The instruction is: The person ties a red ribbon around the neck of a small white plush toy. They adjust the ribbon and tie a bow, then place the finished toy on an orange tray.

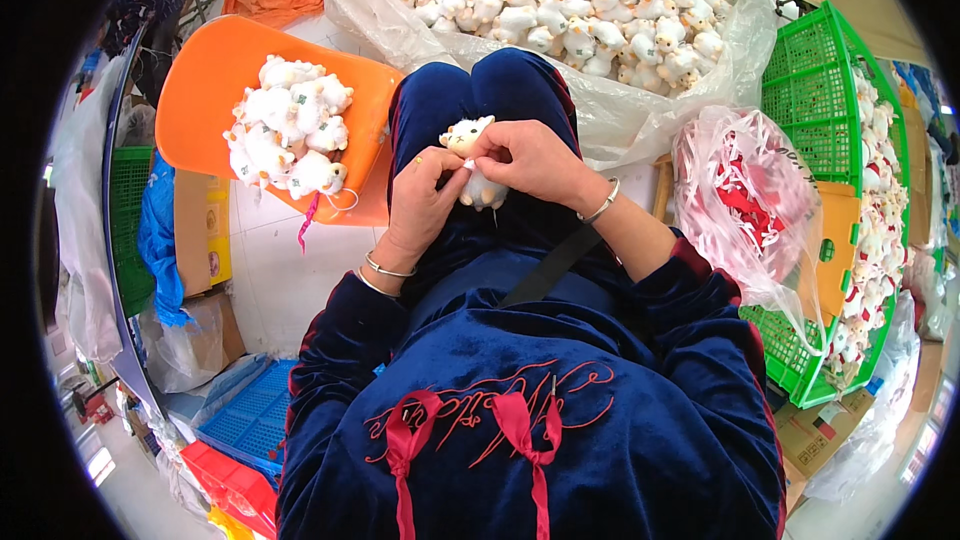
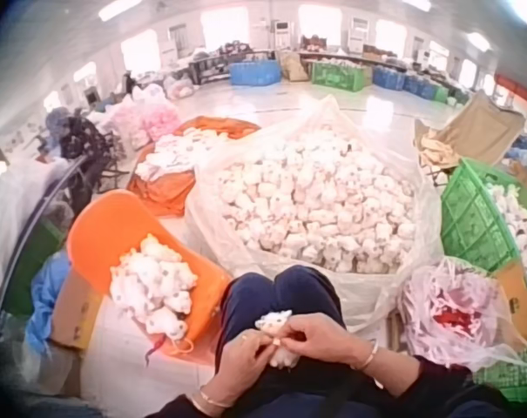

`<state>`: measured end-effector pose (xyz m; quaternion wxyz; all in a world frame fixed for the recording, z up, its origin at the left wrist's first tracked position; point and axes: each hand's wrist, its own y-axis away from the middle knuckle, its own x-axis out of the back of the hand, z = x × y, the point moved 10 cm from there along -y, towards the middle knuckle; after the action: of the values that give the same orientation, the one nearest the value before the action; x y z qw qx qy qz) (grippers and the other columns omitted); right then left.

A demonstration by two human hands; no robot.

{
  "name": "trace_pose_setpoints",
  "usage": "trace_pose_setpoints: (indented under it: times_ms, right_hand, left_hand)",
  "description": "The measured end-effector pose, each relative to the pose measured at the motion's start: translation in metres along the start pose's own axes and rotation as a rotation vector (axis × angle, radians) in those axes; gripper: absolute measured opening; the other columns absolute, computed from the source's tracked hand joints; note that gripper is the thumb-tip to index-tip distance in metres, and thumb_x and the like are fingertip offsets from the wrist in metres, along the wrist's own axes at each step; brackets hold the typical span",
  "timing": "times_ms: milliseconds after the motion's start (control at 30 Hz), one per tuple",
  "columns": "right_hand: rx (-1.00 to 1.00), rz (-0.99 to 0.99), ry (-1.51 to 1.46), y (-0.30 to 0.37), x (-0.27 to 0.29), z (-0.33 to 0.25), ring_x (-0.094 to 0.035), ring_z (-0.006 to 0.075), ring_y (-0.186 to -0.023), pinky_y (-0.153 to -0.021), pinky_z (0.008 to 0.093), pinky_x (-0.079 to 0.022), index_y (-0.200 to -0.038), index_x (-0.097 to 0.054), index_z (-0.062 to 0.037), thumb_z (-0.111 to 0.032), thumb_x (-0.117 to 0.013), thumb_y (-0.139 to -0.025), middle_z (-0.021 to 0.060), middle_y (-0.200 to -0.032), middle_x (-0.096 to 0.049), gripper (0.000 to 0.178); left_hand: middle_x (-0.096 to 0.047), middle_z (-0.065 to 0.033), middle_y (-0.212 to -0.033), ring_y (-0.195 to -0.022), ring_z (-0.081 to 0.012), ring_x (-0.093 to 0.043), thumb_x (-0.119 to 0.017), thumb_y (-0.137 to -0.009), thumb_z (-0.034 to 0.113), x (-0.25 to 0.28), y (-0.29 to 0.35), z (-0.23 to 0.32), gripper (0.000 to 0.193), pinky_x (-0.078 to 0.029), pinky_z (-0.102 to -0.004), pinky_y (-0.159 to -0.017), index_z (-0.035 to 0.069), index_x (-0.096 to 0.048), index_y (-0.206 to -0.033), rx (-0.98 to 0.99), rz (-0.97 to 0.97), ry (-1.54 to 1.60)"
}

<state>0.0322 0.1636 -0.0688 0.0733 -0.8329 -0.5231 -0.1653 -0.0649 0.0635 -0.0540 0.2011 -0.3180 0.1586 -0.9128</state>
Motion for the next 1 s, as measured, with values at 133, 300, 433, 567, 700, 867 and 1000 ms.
trace_pose_setpoints:
  times_ms: [133, 300, 433, 567, 700, 867, 1000]
  right_hand:
    - [0.003, 0.036, -0.03, 0.0, 0.0, 0.006, -0.063, 0.0117, -0.071, -0.069, 0.0276, -0.052, -0.093, -0.07, -0.0002, -0.012, -0.072, -0.091, 0.0053, -0.08, -0.068, 0.012]
    - [-0.006, -0.006, -0.093, 0.002, -0.002, 0.001, -0.06, 0.0113, -0.07, -0.067, 0.027, -0.05, -0.095, -0.069, -0.0009, -0.012, -0.075, -0.09, 0.0042, -0.08, -0.065, 0.013]
    - [0.038, -0.01, 0.016, 0.003, -0.002, -0.007, -0.057, 0.0093, -0.072, -0.066, 0.0255, -0.048, -0.097, -0.07, -0.0009, -0.009, -0.073, -0.092, 0.0021, -0.082, -0.063, 0.01]
    - [0.073, 0.02, 0.062, 0.003, 0.0, -0.004, -0.057, 0.0095, -0.073, -0.068, 0.0258, -0.049, -0.098, -0.07, -0.0002, -0.008, -0.07, -0.093, 0.003, -0.083, -0.063, 0.01]
    - [0.058, 0.019, -0.003, 0.001, -0.002, 0.002, -0.056, 0.0083, -0.073, -0.068, 0.0257, -0.048, -0.098, -0.069, 0.0003, -0.008, -0.068, -0.094, 0.0022, -0.082, -0.063, 0.009]
    - [0.024, -0.011, -0.061, -0.001, -0.003, 0.004, -0.053, 0.0063, -0.072, -0.067, 0.0243, -0.046, -0.098, -0.069, 0.0007, -0.008, -0.068, -0.094, -0.0004, -0.081, -0.061, 0.009]
    - [-0.02, -0.02, -0.085, -0.001, -0.003, 0.003, -0.054, 0.0064, -0.071, -0.066, 0.0245, -0.047, -0.097, -0.069, 0.0008, -0.008, -0.069, -0.093, -0.0004, -0.079, -0.061, 0.01]
  left_hand:
    - [-0.067, -0.0091, -0.086, -0.079, -0.0276, -0.068, -0.079, -0.085, 0.006, 0.003, 0.0, 0.006, 0.016, -0.056, -0.0359, -0.068, 0.007, -0.065, -0.091, -0.032, 0.044, -0.037]
    - [-0.067, -0.0088, -0.085, -0.078, -0.0274, -0.069, -0.079, -0.085, 0.006, 0.003, -0.001, 0.009, 0.015, -0.055, -0.0359, -0.068, 0.008, -0.065, -0.091, -0.063, 0.06, -0.037]
    - [-0.067, -0.0088, -0.086, -0.077, -0.0281, -0.069, -0.078, -0.086, 0.006, 0.0, -0.002, 0.001, 0.014, -0.055, -0.0359, -0.067, 0.007, -0.065, -0.09, 0.044, -0.013, -0.01]
    - [-0.068, -0.0091, -0.086, -0.078, -0.0286, -0.069, -0.077, -0.086, 0.006, -0.001, -0.002, -0.003, 0.013, -0.054, -0.036, -0.067, 0.006, -0.065, -0.091, 0.075, -0.042, 0.017]
    - [-0.068, -0.0099, -0.087, -0.078, -0.0285, -0.069, -0.077, -0.087, 0.005, 0.001, -0.005, 0.0, 0.012, -0.054, -0.0362, -0.069, 0.006, -0.067, -0.093, 0.071, -0.029, 0.026]
    - [-0.069, -0.0106, -0.088, -0.078, -0.0274, -0.069, -0.076, -0.089, 0.005, -0.001, -0.004, -0.007, 0.01, -0.054, -0.0349, -0.069, 0.005, -0.068, -0.096, 0.113, -0.059, 0.077]
    - [-0.069, -0.0102, -0.09, -0.077, -0.0247, -0.069, -0.075, -0.09, 0.005, 0.0, -0.004, -0.01, 0.01, -0.053, -0.0328, -0.069, 0.003, -0.069, -0.098, 0.134, -0.075, 0.117]
